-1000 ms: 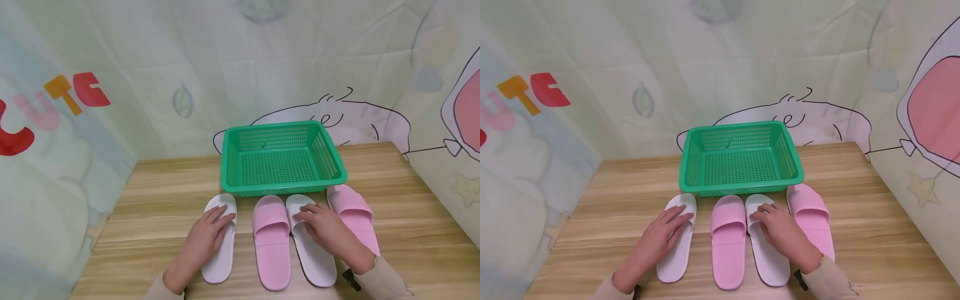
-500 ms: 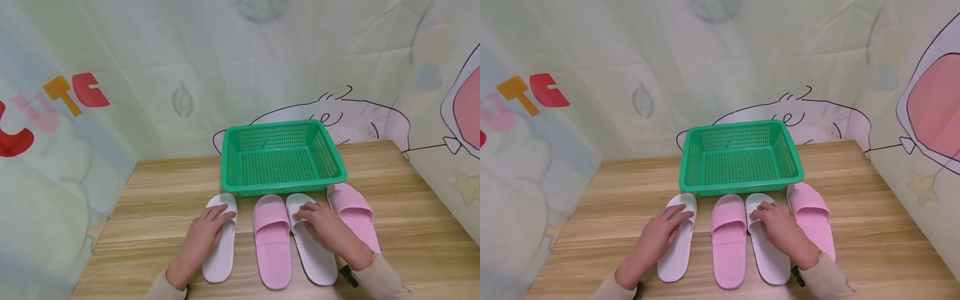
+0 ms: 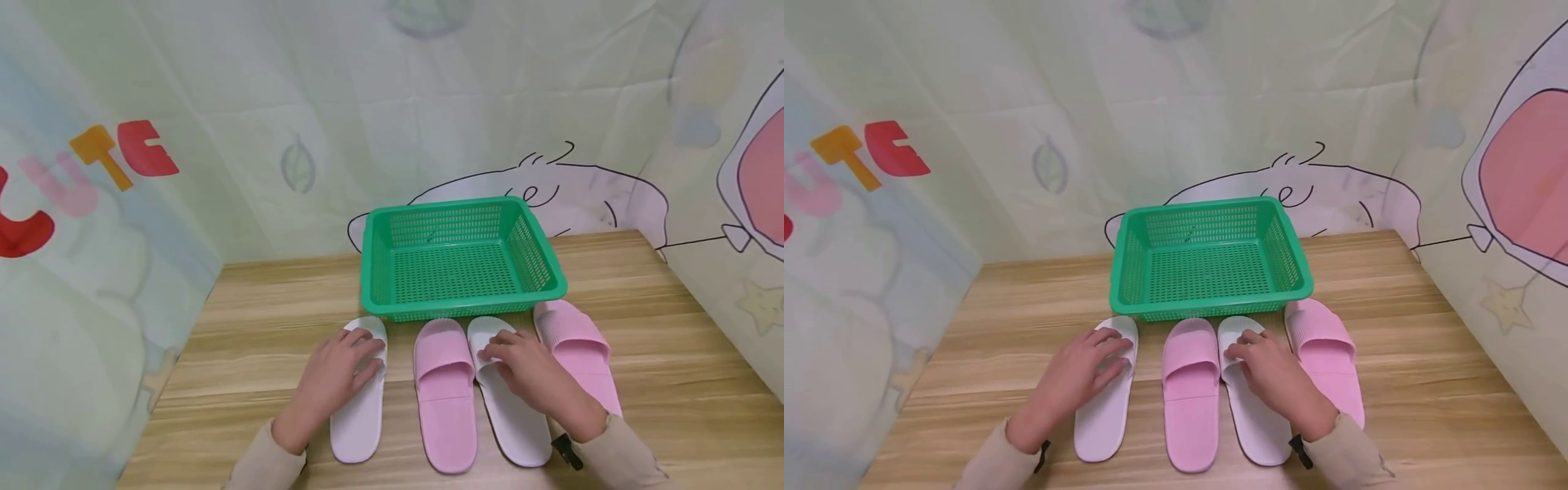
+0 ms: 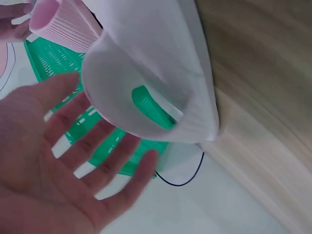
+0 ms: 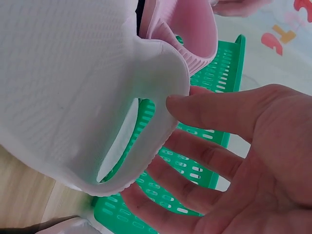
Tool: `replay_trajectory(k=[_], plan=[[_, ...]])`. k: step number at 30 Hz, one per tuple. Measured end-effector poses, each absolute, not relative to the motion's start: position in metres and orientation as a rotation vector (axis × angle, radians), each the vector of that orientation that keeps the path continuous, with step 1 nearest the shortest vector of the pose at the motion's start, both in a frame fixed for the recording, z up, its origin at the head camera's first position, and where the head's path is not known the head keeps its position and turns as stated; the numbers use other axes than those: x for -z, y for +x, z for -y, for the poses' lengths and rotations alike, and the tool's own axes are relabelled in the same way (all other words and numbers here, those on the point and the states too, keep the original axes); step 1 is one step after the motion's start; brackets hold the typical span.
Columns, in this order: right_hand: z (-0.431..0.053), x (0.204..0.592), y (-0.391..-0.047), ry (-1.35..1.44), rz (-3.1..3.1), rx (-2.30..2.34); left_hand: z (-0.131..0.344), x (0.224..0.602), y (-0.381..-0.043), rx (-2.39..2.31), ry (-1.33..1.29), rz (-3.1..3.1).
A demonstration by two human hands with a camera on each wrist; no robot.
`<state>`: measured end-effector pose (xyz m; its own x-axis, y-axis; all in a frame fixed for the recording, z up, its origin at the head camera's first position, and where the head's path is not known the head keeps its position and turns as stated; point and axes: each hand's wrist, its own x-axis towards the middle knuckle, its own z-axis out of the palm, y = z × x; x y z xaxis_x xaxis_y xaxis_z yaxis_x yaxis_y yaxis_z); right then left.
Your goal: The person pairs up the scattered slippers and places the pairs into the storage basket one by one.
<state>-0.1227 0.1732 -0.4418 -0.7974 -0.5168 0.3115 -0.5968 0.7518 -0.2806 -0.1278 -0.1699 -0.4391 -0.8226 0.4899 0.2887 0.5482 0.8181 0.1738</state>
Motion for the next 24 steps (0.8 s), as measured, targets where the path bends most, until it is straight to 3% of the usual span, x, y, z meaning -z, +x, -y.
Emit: replay_trajectory(k=[11,24], plan=[[-0.173,0.442,-0.123,0.883,2.746,-0.556,0.189,0.435,-0.14,0.376,-1.182,2.871],[-0.172,0.442,-0.123,0.876,2.752,-0.559,0.208,0.431,-0.138,0.191,-1.189,2.894]])
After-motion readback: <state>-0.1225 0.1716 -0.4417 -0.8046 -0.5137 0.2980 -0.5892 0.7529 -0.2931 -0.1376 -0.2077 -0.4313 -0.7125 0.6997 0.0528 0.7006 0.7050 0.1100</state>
